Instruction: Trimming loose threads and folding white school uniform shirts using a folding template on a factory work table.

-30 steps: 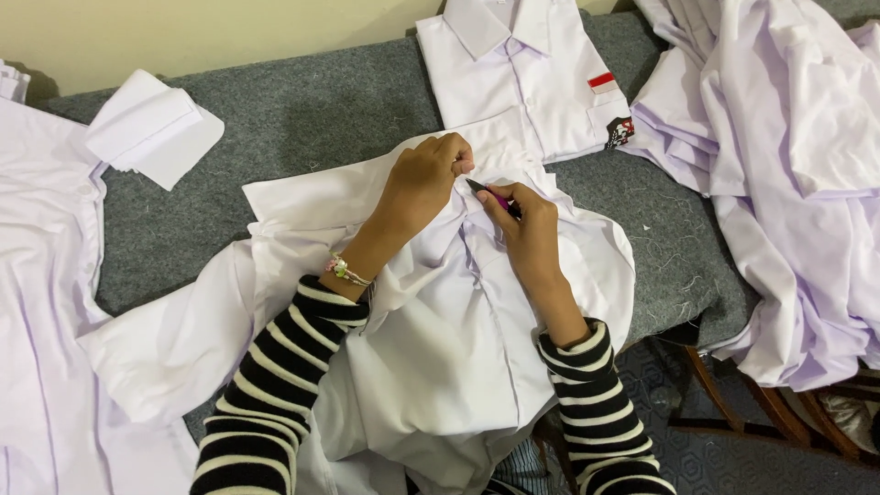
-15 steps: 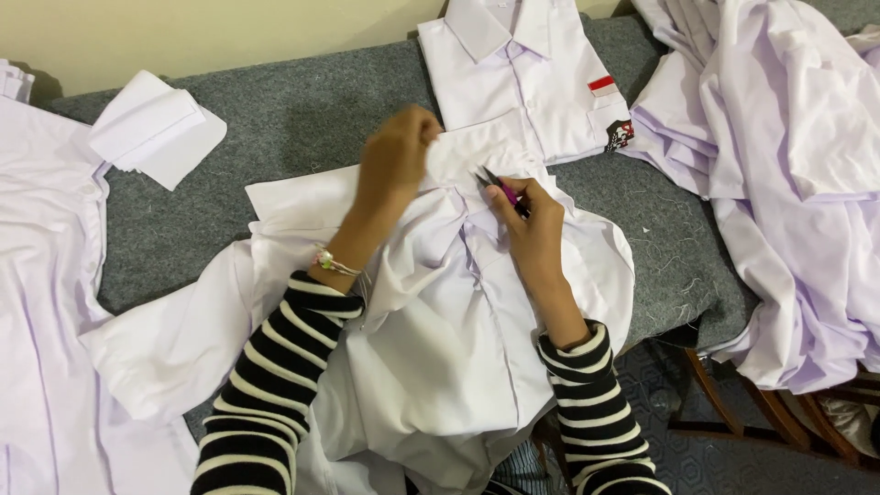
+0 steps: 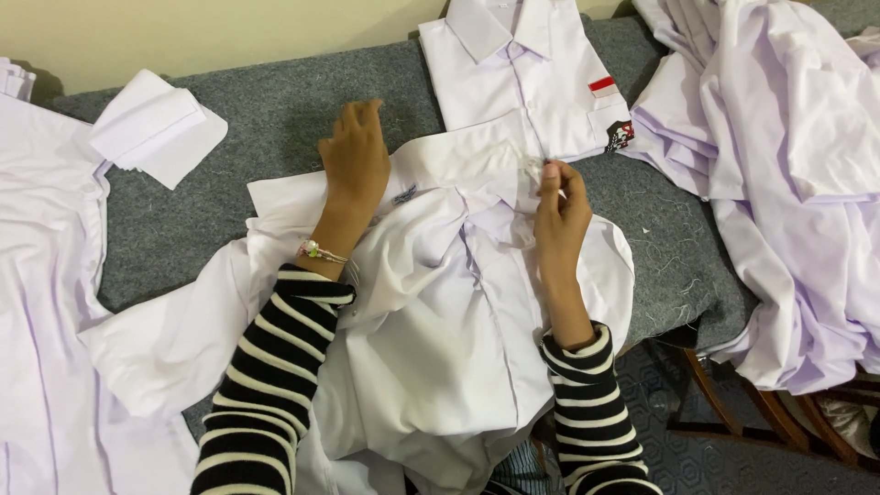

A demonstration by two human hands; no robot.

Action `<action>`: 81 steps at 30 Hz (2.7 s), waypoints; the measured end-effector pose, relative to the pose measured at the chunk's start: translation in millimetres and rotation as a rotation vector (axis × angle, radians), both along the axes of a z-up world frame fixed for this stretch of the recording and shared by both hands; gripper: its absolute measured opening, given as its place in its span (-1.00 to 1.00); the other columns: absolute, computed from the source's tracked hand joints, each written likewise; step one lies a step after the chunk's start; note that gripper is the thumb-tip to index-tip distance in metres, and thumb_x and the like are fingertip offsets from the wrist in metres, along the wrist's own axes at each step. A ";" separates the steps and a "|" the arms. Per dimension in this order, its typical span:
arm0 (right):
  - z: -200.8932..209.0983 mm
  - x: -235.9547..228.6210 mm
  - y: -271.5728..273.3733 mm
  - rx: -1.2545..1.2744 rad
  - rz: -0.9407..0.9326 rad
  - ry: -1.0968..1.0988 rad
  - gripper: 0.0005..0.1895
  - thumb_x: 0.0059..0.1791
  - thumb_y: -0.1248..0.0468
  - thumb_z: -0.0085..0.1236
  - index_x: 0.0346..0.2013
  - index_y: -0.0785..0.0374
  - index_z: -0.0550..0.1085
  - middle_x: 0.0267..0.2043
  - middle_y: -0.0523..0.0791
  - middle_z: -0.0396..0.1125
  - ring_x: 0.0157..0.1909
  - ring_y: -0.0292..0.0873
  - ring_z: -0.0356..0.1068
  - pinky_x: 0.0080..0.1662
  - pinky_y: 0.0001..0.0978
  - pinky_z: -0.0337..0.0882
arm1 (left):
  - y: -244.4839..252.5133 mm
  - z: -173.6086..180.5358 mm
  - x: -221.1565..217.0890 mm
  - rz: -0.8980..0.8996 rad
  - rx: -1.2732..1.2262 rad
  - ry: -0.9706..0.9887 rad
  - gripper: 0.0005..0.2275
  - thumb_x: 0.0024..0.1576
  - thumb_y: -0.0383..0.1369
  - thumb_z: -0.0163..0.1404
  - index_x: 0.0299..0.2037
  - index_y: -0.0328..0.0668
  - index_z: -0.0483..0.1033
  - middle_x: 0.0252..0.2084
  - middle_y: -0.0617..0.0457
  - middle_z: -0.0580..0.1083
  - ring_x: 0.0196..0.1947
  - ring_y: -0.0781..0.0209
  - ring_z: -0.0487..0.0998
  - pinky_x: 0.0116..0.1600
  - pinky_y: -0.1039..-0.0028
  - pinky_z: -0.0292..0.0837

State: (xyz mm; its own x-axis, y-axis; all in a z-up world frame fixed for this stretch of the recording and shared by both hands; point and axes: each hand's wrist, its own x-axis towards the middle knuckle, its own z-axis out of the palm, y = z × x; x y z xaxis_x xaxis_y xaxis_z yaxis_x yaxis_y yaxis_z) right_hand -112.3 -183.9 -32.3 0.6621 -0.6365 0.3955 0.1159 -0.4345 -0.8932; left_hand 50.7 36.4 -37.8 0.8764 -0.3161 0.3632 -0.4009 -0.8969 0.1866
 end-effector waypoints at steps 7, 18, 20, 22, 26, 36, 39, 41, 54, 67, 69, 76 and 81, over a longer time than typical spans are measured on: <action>-21.2 -5.2 -57.7 -0.005 -0.104 -0.079 -0.72 0.20 0.09 0.06 -0.11 0.24 0.54 -0.45 -0.23 0.19 -0.38 -0.38 0.15 -0.34 -0.55 0.16 | -27.2 13.0 -18.0 -0.221 -0.266 -0.039 -0.88 0.28 -0.29 -0.13 -0.03 0.13 0.41 -0.28 0.23 0.44 -0.18 0.13 0.54 -0.13 0.15 0.45; 21.1 -43.9 -44.1 -0.108 0.188 0.334 -0.83 -0.09 0.29 0.40 -0.26 0.21 0.59 -0.43 -0.10 0.43 -0.34 -0.26 0.31 -0.26 -0.47 0.35 | -75.5 -13.4 -92.0 -0.841 -0.030 0.031 -0.83 0.26 -0.23 -0.13 -0.06 0.19 0.53 -0.10 0.30 0.50 0.11 0.31 0.33 0.26 0.05 0.02; 20.3 -47.5 -50.1 -0.171 0.211 0.411 -0.82 -0.10 0.23 0.41 -0.27 0.19 0.59 -0.40 -0.05 0.44 -0.37 -0.19 0.31 -0.30 -0.37 0.31 | -68.6 -2.6 -94.4 -0.835 0.003 0.013 -0.74 0.18 -0.21 -0.04 0.06 0.10 0.48 0.05 0.21 0.46 0.21 0.26 0.28 0.29 0.05 -0.02; 27.8 -48.6 -50.3 -0.233 0.233 0.488 -0.80 -0.10 0.17 0.42 -0.28 0.18 0.60 -0.37 0.00 0.46 -0.40 -0.11 0.30 -0.34 -0.27 0.28 | -65.0 1.8 -94.8 -0.829 0.037 -0.006 -0.59 0.10 -0.19 0.05 0.18 0.01 0.42 0.20 0.13 0.42 0.30 0.20 0.22 0.32 0.04 -0.05; 34.1 -47.2 -50.2 -0.173 0.233 0.558 -0.76 -0.11 0.27 0.42 -0.32 0.17 0.45 -0.28 -0.15 0.51 -0.55 -0.23 0.28 -0.56 -0.50 0.24 | -61.2 7.5 -93.0 -0.770 0.142 0.109 -0.32 0.08 -0.10 0.08 0.42 0.00 0.12 0.44 0.05 0.19 0.46 0.12 0.04 0.43 -0.09 -0.24; 28.0 -42.9 -42.3 -0.404 0.313 0.650 -0.74 -0.10 0.14 0.39 -0.16 0.10 0.63 -0.10 -0.09 0.41 -0.08 0.16 0.41 0.01 0.04 0.42 | -51.8 35.1 -95.0 -0.713 0.255 0.160 -0.26 0.04 -0.06 0.14 0.46 0.17 0.10 0.50 0.06 0.13 0.54 0.12 -0.11 0.37 -0.39 -0.58; 29.4 -40.3 -34.8 -0.413 0.285 0.770 -0.73 -0.06 0.13 0.32 -0.10 0.10 0.62 -0.07 -0.16 0.40 -0.03 0.14 0.43 0.06 0.07 0.42 | -53.7 31.2 -94.0 -0.707 0.279 0.172 -0.29 0.04 -0.04 0.12 0.44 0.18 0.14 0.50 0.07 0.14 0.54 0.13 -0.11 0.36 -0.39 -0.62; 29.4 -39.8 -35.6 -0.429 0.301 0.775 -0.74 -0.05 0.15 0.29 -0.11 0.14 0.62 -0.07 -0.16 0.40 -0.03 0.15 0.44 0.05 0.08 0.43 | -54.0 32.3 -93.1 -0.706 0.284 0.182 -0.30 0.05 -0.04 0.11 0.43 0.17 0.15 0.49 0.06 0.14 0.54 0.12 -0.10 0.35 -0.39 -0.60; 10.3 -47.5 -71.5 -0.278 0.402 0.412 -0.80 0.09 0.21 0.16 -0.23 0.32 0.51 -0.25 -0.04 0.33 -0.20 0.02 0.38 -0.09 -0.16 0.36 | -68.2 15.6 -98.0 -0.775 0.022 0.065 -0.73 0.27 -0.12 -0.12 0.11 0.16 0.47 0.14 0.20 0.42 0.33 0.27 0.21 0.27 -0.33 -0.31; -11.9 -44.9 -84.5 -0.208 0.362 0.485 -0.88 0.04 0.25 0.18 -0.17 0.20 0.55 -0.43 0.00 0.40 -0.33 -0.08 0.36 -0.23 -0.26 0.32 | -136.5 39.4 -88.9 -0.776 0.025 0.570 -0.79 0.21 -0.13 -0.09 -0.04 0.10 0.46 -0.20 0.18 0.54 0.07 0.14 0.39 0.19 -0.28 -0.12; -9.4 -45.9 -89.3 -0.231 0.336 0.497 -0.84 0.02 0.27 0.18 -0.11 0.19 0.53 -0.33 0.07 0.45 -0.22 0.09 0.45 -0.14 -0.14 0.37 | -139.5 41.4 -90.1 -0.772 0.074 0.578 -0.76 0.23 -0.07 -0.13 -0.09 0.13 0.52 -0.21 0.19 0.53 0.06 0.14 0.39 0.19 -0.25 -0.08; 49.1 -82.0 -87.7 -0.245 0.364 0.599 -0.67 0.08 0.14 0.11 0.05 0.28 0.44 -0.20 0.24 0.44 -0.08 0.37 0.44 -0.03 0.12 0.37 | -131.9 56.0 -91.0 -0.905 -0.134 0.629 -0.74 0.23 -0.07 -0.09 -0.18 0.03 0.56 -0.23 0.09 0.56 0.00 0.00 0.48 0.14 -0.18 0.11; 50.6 -92.1 -104.2 -0.110 0.415 0.647 -0.72 0.10 0.12 0.12 -0.06 0.28 0.48 -0.46 0.07 0.39 -0.34 0.02 0.34 -0.18 -0.10 0.36 | -124.9 58.6 -86.7 -0.971 -0.284 0.596 -0.84 0.27 -0.18 -0.07 -0.20 0.04 0.54 -0.27 0.10 0.54 -0.07 0.09 0.56 0.11 0.01 0.23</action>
